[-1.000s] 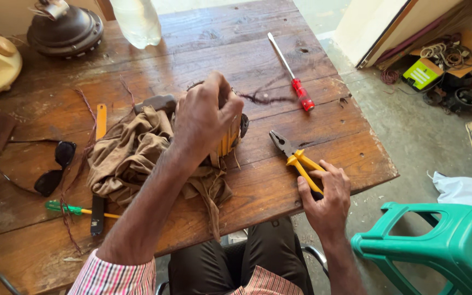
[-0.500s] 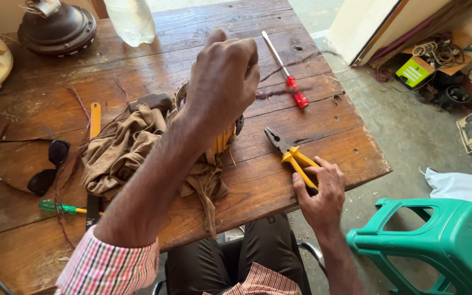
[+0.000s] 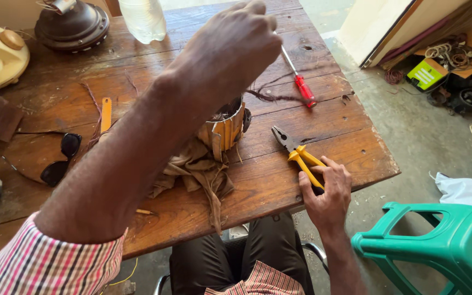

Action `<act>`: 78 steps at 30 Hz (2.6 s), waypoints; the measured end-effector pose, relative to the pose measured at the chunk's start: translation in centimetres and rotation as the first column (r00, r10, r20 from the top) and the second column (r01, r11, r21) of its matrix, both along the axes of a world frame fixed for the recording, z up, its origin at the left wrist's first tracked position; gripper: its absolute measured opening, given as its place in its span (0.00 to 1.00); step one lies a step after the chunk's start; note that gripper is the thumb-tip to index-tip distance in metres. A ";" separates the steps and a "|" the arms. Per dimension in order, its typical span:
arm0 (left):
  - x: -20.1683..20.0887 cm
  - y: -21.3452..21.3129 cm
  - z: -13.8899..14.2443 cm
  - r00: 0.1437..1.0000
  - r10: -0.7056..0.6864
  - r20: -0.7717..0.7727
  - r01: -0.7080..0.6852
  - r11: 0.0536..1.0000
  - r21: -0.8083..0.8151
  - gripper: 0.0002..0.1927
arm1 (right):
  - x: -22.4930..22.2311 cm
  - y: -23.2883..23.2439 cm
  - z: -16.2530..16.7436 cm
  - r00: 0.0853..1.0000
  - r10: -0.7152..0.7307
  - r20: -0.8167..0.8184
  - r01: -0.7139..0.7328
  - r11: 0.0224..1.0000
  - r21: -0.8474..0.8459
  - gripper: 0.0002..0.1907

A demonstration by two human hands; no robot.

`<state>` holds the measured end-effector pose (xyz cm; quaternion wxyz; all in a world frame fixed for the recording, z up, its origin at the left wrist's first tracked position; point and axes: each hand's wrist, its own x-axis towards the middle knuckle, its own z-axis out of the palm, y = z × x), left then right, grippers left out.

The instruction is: The person repeatedly pulls a bundle of reddish-brown wire strands from a cylindrical container, twists them together by hand, and places the twisted bundle back into the container. The process is repeated multiple times throughout the clip.

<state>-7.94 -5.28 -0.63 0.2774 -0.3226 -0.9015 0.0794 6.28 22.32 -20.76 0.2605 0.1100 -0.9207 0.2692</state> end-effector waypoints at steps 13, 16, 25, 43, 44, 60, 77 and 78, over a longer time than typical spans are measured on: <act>7.3 1.8 -1.0 0.987 -0.113 -0.115 0.085 0.970 -0.226 0.13 | -0.7 -4.0 10.3 0.947 0.320 -0.013 -0.300 0.872 -0.386 0.18; 7.7 3.9 -1.3 0.978 -0.186 -0.090 0.174 0.977 -0.120 0.08 | -3.3 -6.9 11.3 0.930 0.341 -0.134 -0.367 0.879 -0.304 0.24; 8.3 0.9 -6.4 0.976 -0.041 -0.212 0.125 0.909 0.398 0.06 | -11.5 -6.7 12.5 0.909 0.404 -0.104 -0.397 0.763 -0.509 0.11; 2.8 4.3 -10.4 0.919 -0.168 0.356 -0.123 0.736 0.665 0.10 | -10.9 -3.2 13.4 0.723 0.523 -0.452 -0.167 0.767 0.620 0.28; 2.9 4.2 -10.4 0.922 -0.193 0.335 -0.107 0.705 0.701 0.09 | -11.2 -3.0 13.4 0.743 0.536 -0.400 -0.186 0.740 0.647 0.25; 3.4 4.3 -11.6 0.964 -0.089 0.251 -0.044 0.876 0.480 0.12 | -12.3 -1.2 15.5 0.603 0.387 0.697 -0.361 0.912 -0.195 0.10; 3.4 4.5 -11.3 0.950 -0.113 0.290 -0.087 0.798 0.596 0.17 | -10.1 -1.6 17.2 0.901 0.429 -0.066 -0.088 0.330 0.940 0.20; 3.5 4.5 -11.3 0.953 -0.117 0.278 -0.074 0.804 0.590 0.16 | -10.0 -2.0 16.9 0.926 0.374 -0.052 -0.081 0.331 0.940 0.20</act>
